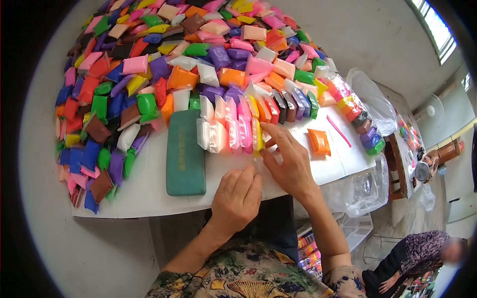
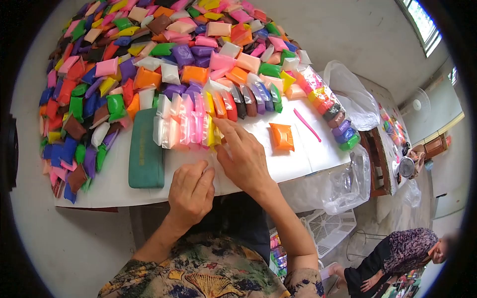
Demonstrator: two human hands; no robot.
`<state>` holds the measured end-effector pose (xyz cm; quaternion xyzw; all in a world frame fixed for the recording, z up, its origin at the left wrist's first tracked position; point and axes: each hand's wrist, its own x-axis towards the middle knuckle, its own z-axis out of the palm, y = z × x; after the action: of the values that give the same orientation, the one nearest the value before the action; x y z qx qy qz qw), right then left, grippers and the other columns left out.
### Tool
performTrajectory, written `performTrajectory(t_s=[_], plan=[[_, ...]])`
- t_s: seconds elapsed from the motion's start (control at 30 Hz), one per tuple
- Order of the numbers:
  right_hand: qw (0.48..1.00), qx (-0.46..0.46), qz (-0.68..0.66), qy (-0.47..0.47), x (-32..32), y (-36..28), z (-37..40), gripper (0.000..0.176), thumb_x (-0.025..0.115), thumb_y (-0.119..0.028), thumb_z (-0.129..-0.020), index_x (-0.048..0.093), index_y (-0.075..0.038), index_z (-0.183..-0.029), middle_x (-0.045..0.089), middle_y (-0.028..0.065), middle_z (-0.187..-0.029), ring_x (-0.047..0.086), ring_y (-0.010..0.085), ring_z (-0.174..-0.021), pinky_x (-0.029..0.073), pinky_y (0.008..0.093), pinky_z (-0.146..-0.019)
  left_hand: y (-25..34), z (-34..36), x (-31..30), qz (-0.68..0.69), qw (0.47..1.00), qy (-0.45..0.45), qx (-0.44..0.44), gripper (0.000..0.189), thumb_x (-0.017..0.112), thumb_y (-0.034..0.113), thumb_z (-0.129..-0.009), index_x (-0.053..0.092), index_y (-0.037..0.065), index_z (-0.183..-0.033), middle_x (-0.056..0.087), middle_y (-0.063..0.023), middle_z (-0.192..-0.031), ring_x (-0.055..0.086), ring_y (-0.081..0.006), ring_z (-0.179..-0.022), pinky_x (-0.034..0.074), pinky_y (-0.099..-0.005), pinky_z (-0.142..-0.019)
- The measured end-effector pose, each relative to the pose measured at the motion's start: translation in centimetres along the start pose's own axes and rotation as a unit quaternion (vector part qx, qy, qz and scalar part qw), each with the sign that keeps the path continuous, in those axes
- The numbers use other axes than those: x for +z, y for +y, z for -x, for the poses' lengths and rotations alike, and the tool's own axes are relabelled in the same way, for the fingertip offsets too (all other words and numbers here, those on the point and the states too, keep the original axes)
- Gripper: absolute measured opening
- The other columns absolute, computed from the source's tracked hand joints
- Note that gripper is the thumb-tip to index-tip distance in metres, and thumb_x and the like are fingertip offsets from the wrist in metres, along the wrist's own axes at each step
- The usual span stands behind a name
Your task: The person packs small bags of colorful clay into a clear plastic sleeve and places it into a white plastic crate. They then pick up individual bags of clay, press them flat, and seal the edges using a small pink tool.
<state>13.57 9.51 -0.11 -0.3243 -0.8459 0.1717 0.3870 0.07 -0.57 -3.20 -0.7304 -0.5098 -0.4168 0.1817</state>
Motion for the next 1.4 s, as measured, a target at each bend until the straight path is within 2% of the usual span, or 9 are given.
performTrajectory(t_s=[0.1,0.2,0.4,0.5,0.6,0.73,1.0,1.13,1.4], plan=[[1.000,-0.010,0.009,0.027,0.2,-0.1,-0.1,0.052,0.070,0.006,-0.079,0.058,-0.003,-0.128,0.064,0.0160,-0.119,0.071,0.0223,-0.085,0.057,0.0329,-0.073,0.0,0.0,0.0,-0.002,1.000,-0.009,0.005,0.023,0.067,0.005,-0.080,0.064,-0.006,-0.100,0.062,-0.0185,-0.106,0.061,-0.0304,-0.090,0.053,-0.0399,-0.082],[1.000,0.004,0.009,0.028,0.7,0.1,-0.1,0.045,0.066,0.001,-0.079,0.055,-0.002,-0.123,0.061,0.0172,-0.114,0.066,0.0344,-0.089,0.054,0.0418,-0.078,0.0,0.0,0.0,0.000,1.000,-0.016,0.005,0.023,0.067,0.005,-0.080,0.064,-0.006,-0.100,0.062,-0.0184,-0.106,0.061,-0.0305,-0.090,0.053,-0.0400,-0.083],[0.998,-0.002,0.043,0.041,0.8,0.0,0.2,0.045,0.068,0.000,-0.079,0.055,-0.002,-0.122,0.061,0.0178,-0.113,0.065,0.0365,-0.092,0.054,0.0419,-0.078,0.2,0.0,-0.2,0.011,1.000,-0.024,0.000,0.023,0.067,0.003,-0.079,0.064,-0.006,-0.100,0.062,-0.0182,-0.105,0.061,-0.0308,-0.090,0.053,-0.0403,-0.084],[0.997,0.008,0.059,0.049,0.2,-0.3,1.0,0.047,0.071,0.004,-0.079,0.058,-0.002,-0.123,0.061,0.0166,-0.117,0.070,0.0245,-0.087,0.056,0.0350,-0.073,0.4,-0.1,-0.7,0.071,0.997,-0.026,-0.027,0.025,0.068,-0.003,-0.075,0.064,-0.005,-0.099,0.062,-0.0169,-0.105,0.061,-0.0323,-0.089,0.051,-0.0410,-0.080],[0.998,0.020,0.033,0.042,-0.6,-0.4,2.0,0.046,0.070,0.001,-0.080,0.055,-0.001,-0.123,0.060,0.0179,-0.115,0.067,0.0314,-0.090,0.055,0.0396,-0.078,0.6,-0.3,-2.3,0.145,0.988,-0.029,-0.049,0.025,0.068,-0.007,-0.075,0.065,-0.003,-0.100,0.063,-0.0162,-0.105,0.061,-0.0333,-0.088,0.050,-0.0411,-0.078],[0.998,0.036,-0.008,0.045,-1.4,-0.1,3.0,0.041,0.071,0.004,-0.080,0.058,0.002,-0.119,0.060,0.0171,-0.115,0.069,0.0275,-0.090,0.056,0.0367,-0.079,0.0,-1.1,-6.2,0.170,0.984,-0.030,-0.051,0.026,0.067,-0.008,-0.077,0.066,-0.001,-0.102,0.065,-0.0165,-0.105,0.063,-0.0344,-0.088,0.050,-0.0399,-0.079],[0.993,0.067,-0.073,0.064,-1.6,0.3,3.5,0.030,0.070,0.002,-0.083,0.062,0.004,-0.112,0.063,0.0162,-0.111,0.069,0.0247,-0.088,0.055,0.0337,-0.080,-7.7,-4.9,-11.4,-0.012,0.998,0.027,-0.060,0.023,0.066,-0.004,-0.083,0.065,0.000,-0.105,0.065,-0.0149,-0.104,0.064,-0.0314,-0.090,0.052,-0.0385,-0.080],[0.992,0.053,-0.089,0.067,-1.8,0.6,3.4,0.026,0.069,0.001,-0.084,0.062,0.004,-0.110,0.063,0.0162,-0.108,0.069,0.0244,-0.086,0.055,0.0330,-0.078,-12.1,-8.3,-11.1,0.118,0.959,-0.009,-0.258,0.016,0.061,0.008,-0.092,0.066,-0.003,-0.103,0.067,-0.0126,-0.092,0.063,-0.0197,-0.080,0.051,-0.0325,-0.074],[0.980,0.074,-0.155,0.098,-2.0,0.8,3.6,0.014,0.067,0.000,-0.087,0.066,0.005,-0.100,0.067,0.0136,-0.097,0.068,0.0216,-0.080,0.053,0.0299,-0.075,-21.9,-12.7,-5.3,-0.225,0.971,-0.053,-0.068,0.028,0.060,0.022,-0.089,0.068,-0.004,-0.092,0.068,-0.0221,-0.090,0.065,-0.0387,-0.086,0.050,-0.0491,-0.079]])
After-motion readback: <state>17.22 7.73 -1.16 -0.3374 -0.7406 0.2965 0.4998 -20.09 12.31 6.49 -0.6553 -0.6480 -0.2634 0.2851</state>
